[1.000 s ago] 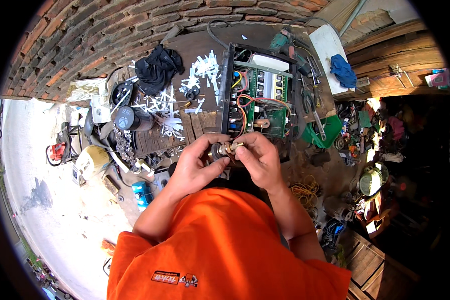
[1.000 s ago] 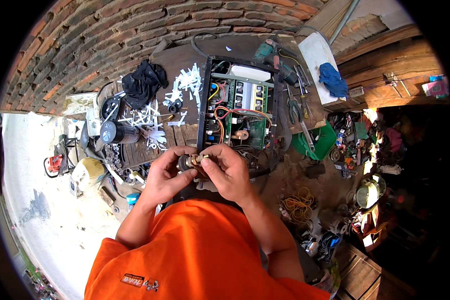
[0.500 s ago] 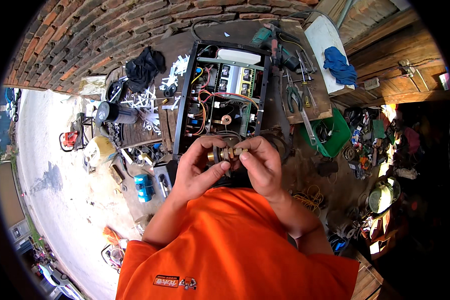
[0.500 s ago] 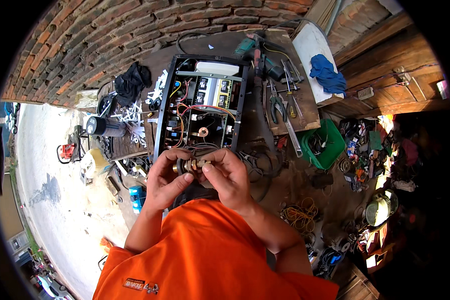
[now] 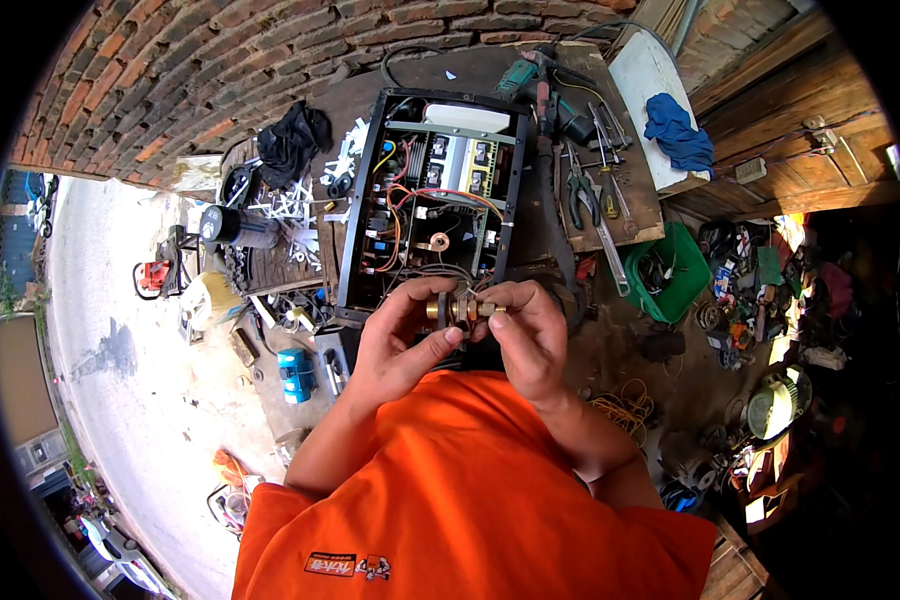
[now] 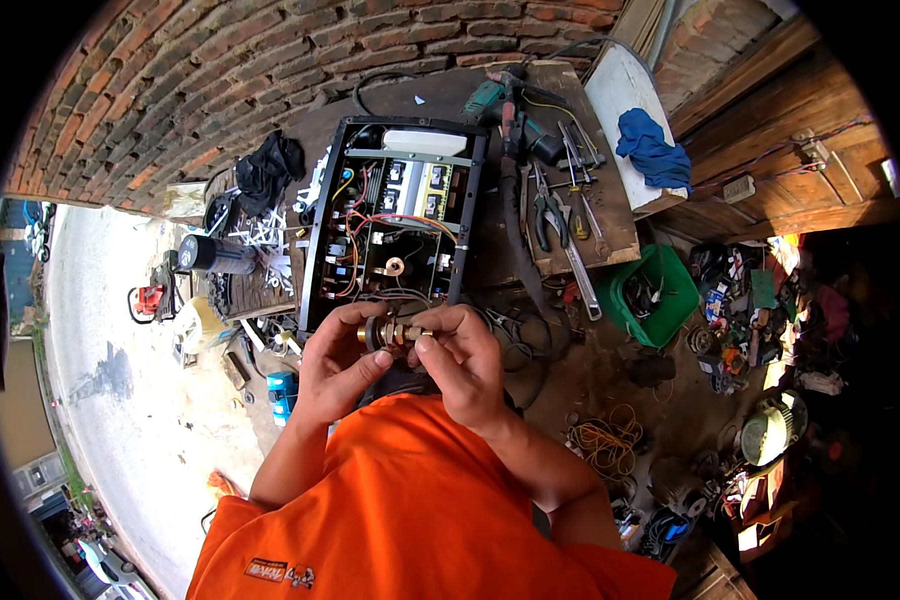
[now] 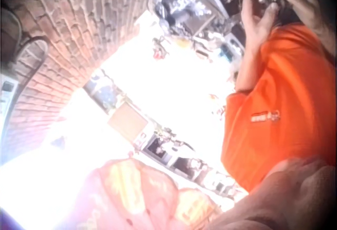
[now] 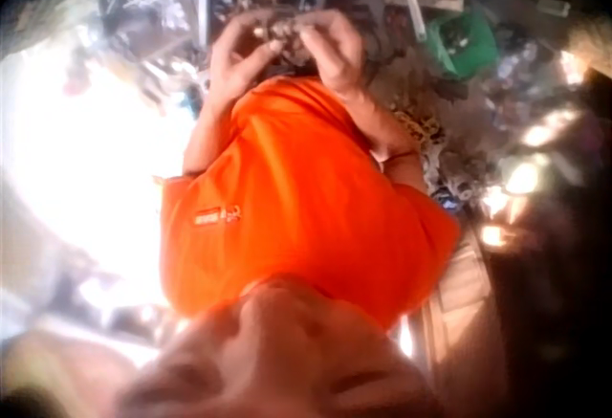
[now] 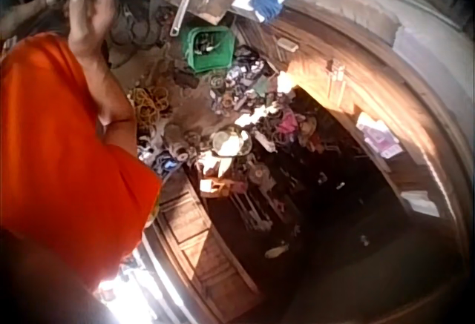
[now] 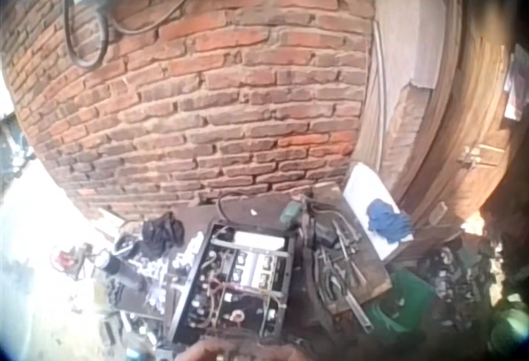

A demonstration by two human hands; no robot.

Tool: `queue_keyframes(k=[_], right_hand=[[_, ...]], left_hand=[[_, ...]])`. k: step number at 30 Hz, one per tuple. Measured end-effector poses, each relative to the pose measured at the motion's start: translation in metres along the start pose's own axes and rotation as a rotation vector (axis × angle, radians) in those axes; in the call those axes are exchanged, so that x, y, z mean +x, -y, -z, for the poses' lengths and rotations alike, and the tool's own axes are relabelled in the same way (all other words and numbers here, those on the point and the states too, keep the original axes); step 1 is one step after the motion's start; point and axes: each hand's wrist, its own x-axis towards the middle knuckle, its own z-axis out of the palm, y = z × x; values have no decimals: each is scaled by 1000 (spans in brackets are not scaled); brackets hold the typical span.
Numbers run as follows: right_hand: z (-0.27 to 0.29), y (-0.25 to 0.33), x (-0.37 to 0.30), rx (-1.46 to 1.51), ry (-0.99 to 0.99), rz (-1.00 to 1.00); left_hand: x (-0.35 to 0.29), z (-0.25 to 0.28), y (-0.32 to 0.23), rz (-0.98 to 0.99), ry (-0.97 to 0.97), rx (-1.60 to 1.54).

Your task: The person repairs an electronic device by hand, manipulating small components and wires inside an open chassis. They use a wrench to tighten a connector and a screwdriver to adjust internal parts, working at a cluttered outdoor workbench.

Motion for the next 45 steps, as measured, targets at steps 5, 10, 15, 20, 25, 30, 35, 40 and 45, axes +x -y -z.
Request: queue_keyframes(k=[5,10,15,20,25,30,35,40,45], right_hand=[[4,7,-3,22,-21,-36],[6,1,-11,26,-15,-63],[9,-4,-13,-140,-7,80],[21,6,-13,-468,178,65],[62,2,11,-390,-30,-49],[178,-25,81,-1240,-495,45],[179,-28,102,-1566,-406,-183],[166,-36,121,-1804,-275,-315],[176,-48,124,-1787,-253,-331]], left_hand=[[2,-10,3,-74,-17,32],[7,-27,7,-90,30,45],[5,-35,18,87,-149,4],[1,-23,26,251,-232,-2],[5,-32,10,347,-394,-177],[13,-32,14,318,-474,-550],[17,-32,7,367,-478,-709],[15,-18,11,395,-329,-955],[16,-18,6,414,-336,-955]])
